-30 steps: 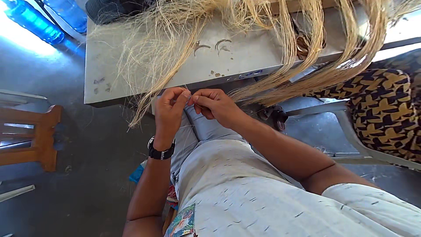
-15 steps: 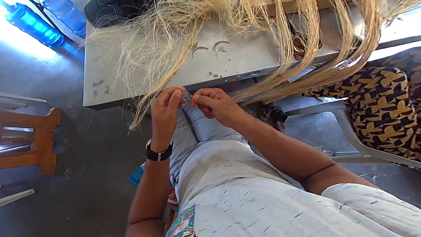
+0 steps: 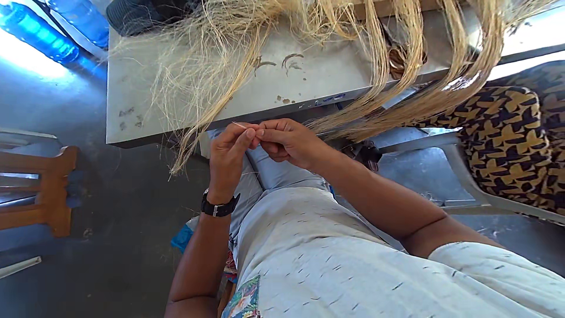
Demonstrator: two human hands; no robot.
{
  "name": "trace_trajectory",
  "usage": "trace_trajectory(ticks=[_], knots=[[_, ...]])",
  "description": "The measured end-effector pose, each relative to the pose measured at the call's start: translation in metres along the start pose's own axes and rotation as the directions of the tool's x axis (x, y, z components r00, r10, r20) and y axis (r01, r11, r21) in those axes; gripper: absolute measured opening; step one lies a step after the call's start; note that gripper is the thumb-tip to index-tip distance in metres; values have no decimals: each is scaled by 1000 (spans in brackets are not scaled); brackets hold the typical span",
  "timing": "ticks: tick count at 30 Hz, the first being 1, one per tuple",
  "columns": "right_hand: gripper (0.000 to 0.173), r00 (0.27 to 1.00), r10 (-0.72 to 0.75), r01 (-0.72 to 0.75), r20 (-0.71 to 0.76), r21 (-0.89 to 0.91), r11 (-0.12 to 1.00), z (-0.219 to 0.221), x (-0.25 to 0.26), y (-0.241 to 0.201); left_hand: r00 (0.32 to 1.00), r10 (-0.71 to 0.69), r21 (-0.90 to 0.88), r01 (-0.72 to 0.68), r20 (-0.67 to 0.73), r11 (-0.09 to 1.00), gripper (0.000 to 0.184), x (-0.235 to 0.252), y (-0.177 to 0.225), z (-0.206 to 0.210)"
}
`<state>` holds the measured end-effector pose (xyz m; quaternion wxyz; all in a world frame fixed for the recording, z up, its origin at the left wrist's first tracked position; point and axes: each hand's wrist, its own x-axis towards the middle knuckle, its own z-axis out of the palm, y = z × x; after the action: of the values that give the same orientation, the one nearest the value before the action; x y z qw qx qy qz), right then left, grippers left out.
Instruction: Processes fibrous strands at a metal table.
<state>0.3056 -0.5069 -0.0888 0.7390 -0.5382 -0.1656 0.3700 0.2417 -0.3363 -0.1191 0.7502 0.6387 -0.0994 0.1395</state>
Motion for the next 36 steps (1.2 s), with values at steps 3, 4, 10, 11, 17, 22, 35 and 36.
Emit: trace_trajectory(ticks=[3,4,10,11,17,22,35,36], knots=[[24,999,9,-10,51,6,1000,-2,0,2,999,-21,31,22,-28,999,12,1,2,-2],[24,998,15,-15,64,-1,1000,-3,-1,2,999,-33,46,35,-41,998,13,0,3,-3],[24,998,47,-46,35,-6,999,-15,-7,9,996,-33,54,37,-78,998,14,-3,5,-8],[23,998,49,-49,32,2,999,-17,-9,11,996,-26,58,31,-81,998,14,-3,6,-10],[18,998,45,-49,45,81,995,-24,-15,25,996,-22,73,28,-84,997,13,-1,8,-12],[13,1000,15,-15,8,85,996,-25,-15,25,994,-22,73,30,-104,997,14,2,9,-17],[18,994,56,-45,-98,111,993,-27,-10,21,972,-115,125,143,-205,982,37,-9,-8,-30],[18,995,57,-47,-87,115,992,-26,-9,22,979,-152,143,171,-133,975,37,-10,-12,-21]])
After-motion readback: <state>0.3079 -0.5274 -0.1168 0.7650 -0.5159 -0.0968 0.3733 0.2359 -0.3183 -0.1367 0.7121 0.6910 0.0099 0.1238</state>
